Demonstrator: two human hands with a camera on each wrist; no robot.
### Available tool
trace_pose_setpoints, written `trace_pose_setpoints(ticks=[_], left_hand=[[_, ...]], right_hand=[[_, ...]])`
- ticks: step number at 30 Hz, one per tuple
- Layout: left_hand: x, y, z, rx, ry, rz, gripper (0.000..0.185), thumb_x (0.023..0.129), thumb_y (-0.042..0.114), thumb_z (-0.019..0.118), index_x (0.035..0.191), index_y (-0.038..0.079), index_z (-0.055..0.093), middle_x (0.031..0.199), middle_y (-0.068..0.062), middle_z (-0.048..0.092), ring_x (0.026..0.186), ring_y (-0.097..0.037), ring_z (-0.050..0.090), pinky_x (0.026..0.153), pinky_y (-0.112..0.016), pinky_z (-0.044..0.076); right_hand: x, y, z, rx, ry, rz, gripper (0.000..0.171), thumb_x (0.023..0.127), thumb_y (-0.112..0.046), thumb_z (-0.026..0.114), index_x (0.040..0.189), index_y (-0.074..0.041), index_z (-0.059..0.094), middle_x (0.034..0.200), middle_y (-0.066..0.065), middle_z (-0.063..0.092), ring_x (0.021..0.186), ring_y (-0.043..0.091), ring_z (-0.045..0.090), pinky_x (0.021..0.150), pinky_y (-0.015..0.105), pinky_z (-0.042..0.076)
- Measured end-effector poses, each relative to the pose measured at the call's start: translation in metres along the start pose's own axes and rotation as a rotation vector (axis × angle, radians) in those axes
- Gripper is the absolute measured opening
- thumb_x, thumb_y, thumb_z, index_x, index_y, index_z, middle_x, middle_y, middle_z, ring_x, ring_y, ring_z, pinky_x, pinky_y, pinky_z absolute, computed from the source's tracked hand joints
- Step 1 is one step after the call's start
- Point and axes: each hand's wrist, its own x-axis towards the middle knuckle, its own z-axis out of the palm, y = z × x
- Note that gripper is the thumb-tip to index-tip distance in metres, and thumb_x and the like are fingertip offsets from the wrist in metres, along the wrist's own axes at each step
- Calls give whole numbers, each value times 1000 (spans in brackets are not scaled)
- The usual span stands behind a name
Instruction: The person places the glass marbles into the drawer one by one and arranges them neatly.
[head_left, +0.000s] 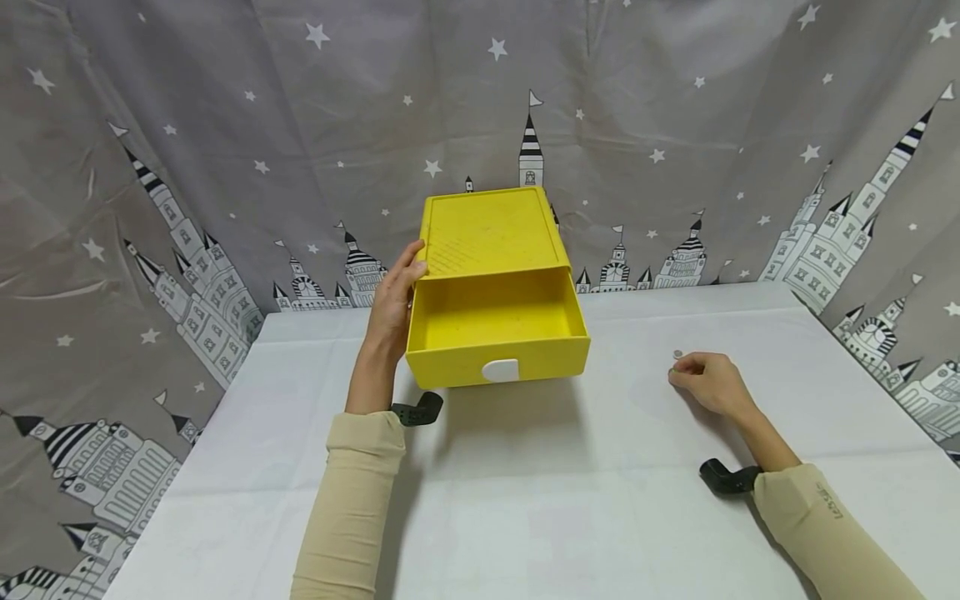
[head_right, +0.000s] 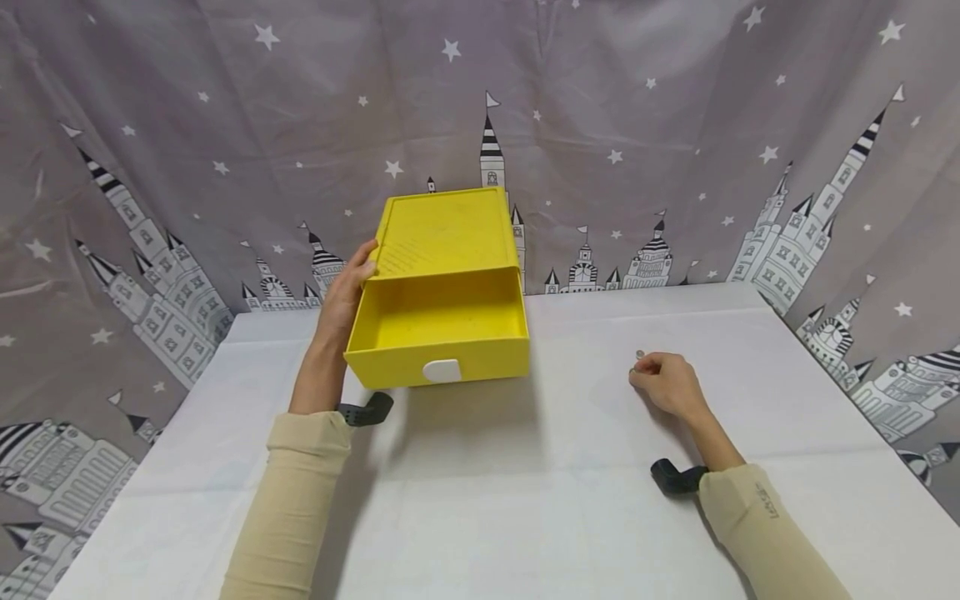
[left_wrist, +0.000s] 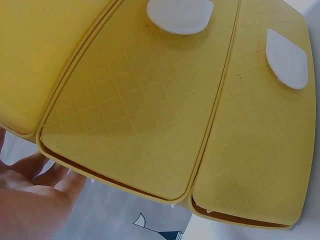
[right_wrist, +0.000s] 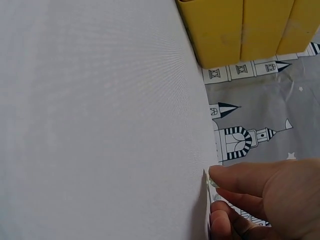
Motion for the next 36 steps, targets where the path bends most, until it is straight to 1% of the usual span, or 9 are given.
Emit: trace_pose_setpoints(ticks=[4, 12, 19, 22, 29, 33, 36], left_hand=[[0, 0, 0, 0, 1, 0, 55, 100, 24, 51, 154, 20, 38, 154, -1, 36, 131, -21, 43, 110, -39, 35], [0, 0, 1, -7, 7, -2, 54, 100, 23, 51, 153, 20, 40, 152, -2, 39, 128, -21, 45, 109, -39, 36], [0, 0, 1, -14, 6, -7, 54, 100, 23, 51, 153, 21, 40, 152, -2, 39, 127, -20, 46, 109, -38, 37], [1, 1, 1, -11, 11, -12, 54, 99, 23, 51, 152, 21, 40, 151, -2, 39, 126, -20, 46, 108, -38, 37], [1, 2, 1, -4, 19, -15, 54, 98, 22, 51, 151, 22, 41, 146, -4, 43, 121, -20, 49, 108, -38, 38], [1, 2, 1, 1, 21, -14, 53, 99, 23, 50, 151, 22, 41, 146, -4, 44, 121, -20, 49, 108, -38, 38], [1, 1, 1, 5, 18, -13, 53, 99, 23, 51, 151, 21, 41, 146, -5, 44, 121, -20, 49, 108, -38, 38]], right_hand=[[0, -1, 0, 2, 1, 4, 23, 89, -12, 68, 100, 7, 69, 95, 19, 68, 88, 31, 59, 73, 37, 44], [-1, -2, -2, 11, 21, 0, 22, 89, -12, 68, 99, 8, 69, 93, 19, 67, 85, 29, 58, 71, 37, 44], [-2, 0, -3, 51, 11, 33, 26, 91, -14, 65, 104, 9, 68, 102, 23, 66, 94, 35, 58, 77, 39, 44], [-2, 0, -3, 63, 10, 42, 27, 91, -14, 64, 105, 9, 68, 103, 24, 66, 96, 35, 58, 77, 39, 44], [-3, -1, -5, 93, 5, 55, 29, 91, -15, 66, 106, 9, 68, 104, 24, 67, 95, 32, 59, 75, 33, 46], [-4, -3, -6, 97, -3, 62, 30, 92, -17, 65, 107, 9, 68, 106, 23, 67, 94, 28, 58, 75, 32, 46], [-6, -5, -8, 111, -8, 66, 33, 94, -19, 64, 109, 10, 67, 107, 23, 68, 90, 24, 60, 72, 30, 46]])
